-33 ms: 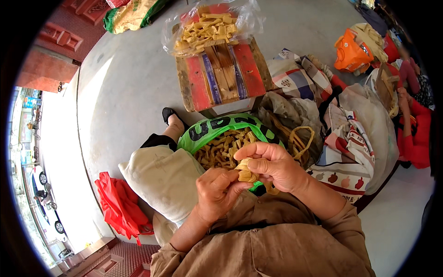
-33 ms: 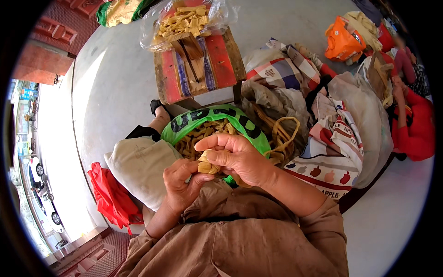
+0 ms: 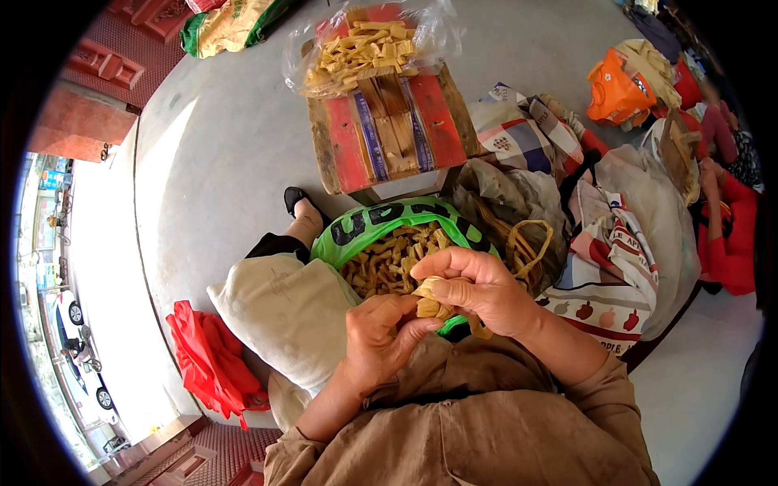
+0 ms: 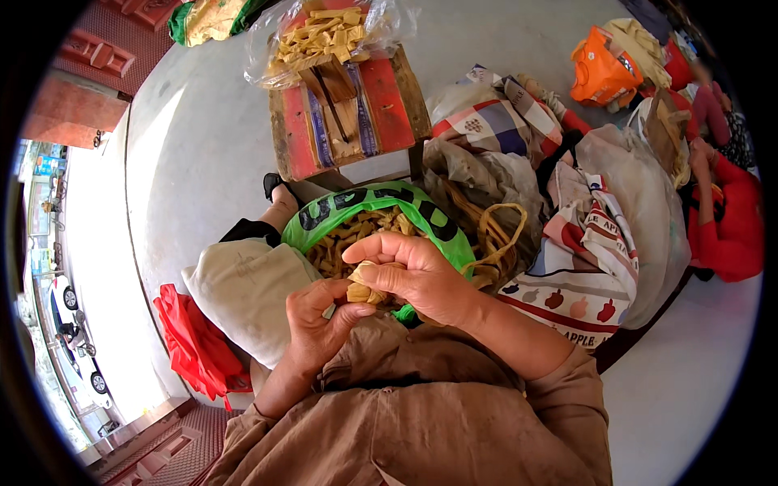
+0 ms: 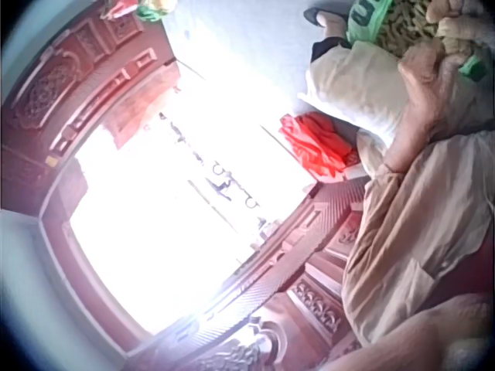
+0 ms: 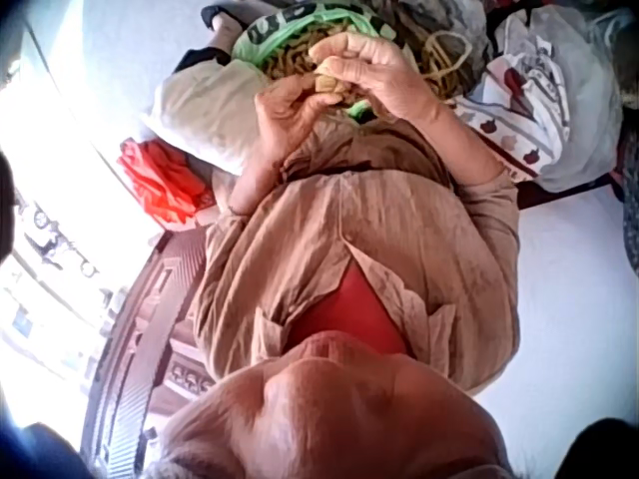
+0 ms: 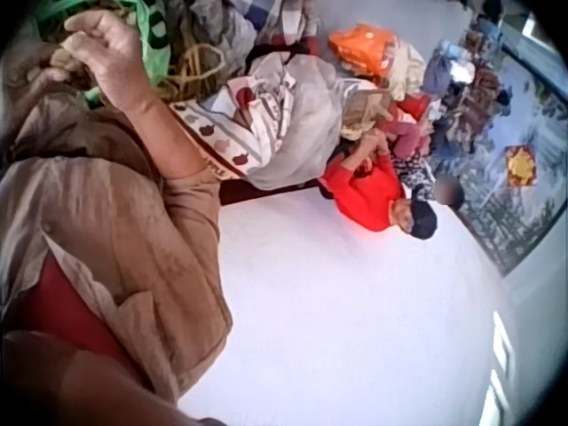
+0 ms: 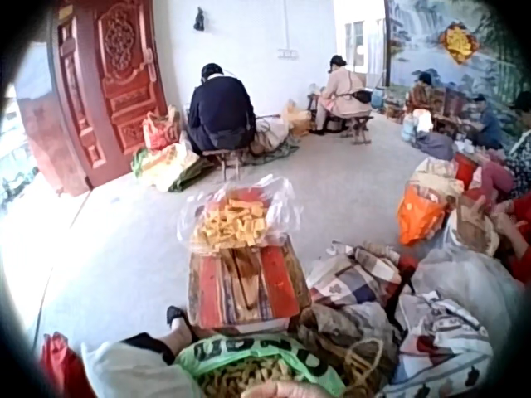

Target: The person sits on the floor and sorts through a large green bag of dried food strips, picking up individual pieces by hand, inspecting them, and placing them into a clear plastic bag on a wooden box. The person handles the food items one by one, occasionally separating pieces before packaging them.

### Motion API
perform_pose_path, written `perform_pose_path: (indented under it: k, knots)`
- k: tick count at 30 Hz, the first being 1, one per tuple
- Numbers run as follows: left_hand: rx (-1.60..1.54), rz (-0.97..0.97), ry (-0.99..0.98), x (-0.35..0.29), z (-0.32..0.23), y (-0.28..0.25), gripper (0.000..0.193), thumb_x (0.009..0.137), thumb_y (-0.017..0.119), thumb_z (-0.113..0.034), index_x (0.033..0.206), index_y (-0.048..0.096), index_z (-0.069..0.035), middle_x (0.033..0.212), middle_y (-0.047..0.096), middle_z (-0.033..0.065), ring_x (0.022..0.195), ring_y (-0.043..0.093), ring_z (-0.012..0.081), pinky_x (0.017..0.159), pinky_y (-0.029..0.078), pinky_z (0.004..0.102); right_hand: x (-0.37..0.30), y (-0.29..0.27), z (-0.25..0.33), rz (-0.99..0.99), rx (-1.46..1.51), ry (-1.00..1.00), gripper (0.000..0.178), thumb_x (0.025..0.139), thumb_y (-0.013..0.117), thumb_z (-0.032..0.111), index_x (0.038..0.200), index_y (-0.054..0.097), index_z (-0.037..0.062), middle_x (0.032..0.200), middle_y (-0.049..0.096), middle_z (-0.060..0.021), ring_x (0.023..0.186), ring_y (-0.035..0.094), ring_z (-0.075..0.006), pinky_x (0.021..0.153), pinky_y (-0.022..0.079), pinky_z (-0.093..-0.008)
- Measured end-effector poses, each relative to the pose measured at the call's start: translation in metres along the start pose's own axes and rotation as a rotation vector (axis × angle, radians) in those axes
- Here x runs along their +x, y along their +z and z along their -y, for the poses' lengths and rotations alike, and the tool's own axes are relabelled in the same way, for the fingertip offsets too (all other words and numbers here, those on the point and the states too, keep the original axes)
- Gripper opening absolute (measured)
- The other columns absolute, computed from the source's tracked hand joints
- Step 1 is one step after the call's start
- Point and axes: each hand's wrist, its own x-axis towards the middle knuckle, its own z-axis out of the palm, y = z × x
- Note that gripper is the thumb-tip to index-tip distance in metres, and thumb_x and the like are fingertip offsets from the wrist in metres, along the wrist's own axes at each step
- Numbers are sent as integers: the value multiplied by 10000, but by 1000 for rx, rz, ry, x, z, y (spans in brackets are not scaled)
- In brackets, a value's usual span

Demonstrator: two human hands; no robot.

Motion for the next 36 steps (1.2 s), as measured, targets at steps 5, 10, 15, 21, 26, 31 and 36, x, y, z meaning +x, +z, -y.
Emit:
perform_pose_path:
  k: [5, 10, 15, 21, 26, 31, 36]
  knots:
    - [-657, 47, -598, 0, 2, -19, 192, 975, 683, -165, 855, 659, -17, 659, 633, 19, 529, 533, 68, 571, 486, 243, -8, -5, 16, 91, -559, -99, 310, 1026, 604, 168, 1289, 576, 7, 752, 602, 25, 665, 471, -15, 606, 393, -195]
    - [-854, -171, -480, -2, 0, -26, 173, 974, 655, -118, 827, 626, -32, 557, 502, -10, 463, 496, 101, 620, 538, 304, -22, -17, 28, 46, -677, -192, 292, 978, 674, 207, 1205, 625, 29, 668, 616, -11, 582, 557, -88, 567, 438, -241]
    - [-905, -145, -529, -12, 17, -30, 149, 1004, 611, -140, 921, 635, -18, 613, 545, 11, 513, 541, 129, 634, 536, 311, -27, -21, 18, 132, -1252, -451, 183, 888, 745, 182, 893, 608, 61, 647, 625, -91, 587, 653, -241, 498, 489, -338]
    - [540, 61, 140, 16, -7, -47, 444, 871, 746, -292, 1224, 641, -43, 1058, 687, 112, 953, 655, 264, 891, 512, 428, -26, -22, 11, 116, -1551, -683, 144, 788, 710, 134, 812, 573, 94, 601, 519, 0, 532, 564, -164, 462, 460, -293]
    - [848, 554, 327, 14, -6, -31, 234, 788, 689, -176, 1008, 678, -95, 963, 654, 40, 1034, 629, 215, 1116, 368, 532, -18, -11, 9, 257, -1665, -762, 105, 776, 658, 127, 817, 580, 69, 588, 494, 8, 533, 561, -155, 467, 464, -287]
    - [858, 540, 415, -1, 5, -33, 125, 799, 632, -200, 912, 651, -151, 867, 560, 14, 1046, 582, 202, 1166, 276, 597, -31, -31, 5, 395, -1373, -515, 135, 831, 663, 137, 780, 556, 72, 598, 548, -34, 546, 603, -208, 473, 486, -330]
    - [756, 422, 299, 20, 13, -41, 160, 755, 739, -171, 901, 678, -146, 878, 636, 35, 991, 628, 218, 1122, 347, 558, -17, -40, 19, 337, -1359, -465, 143, 871, 687, 166, 832, 584, 74, 684, 602, -36, 609, 620, -214, 522, 504, -337]
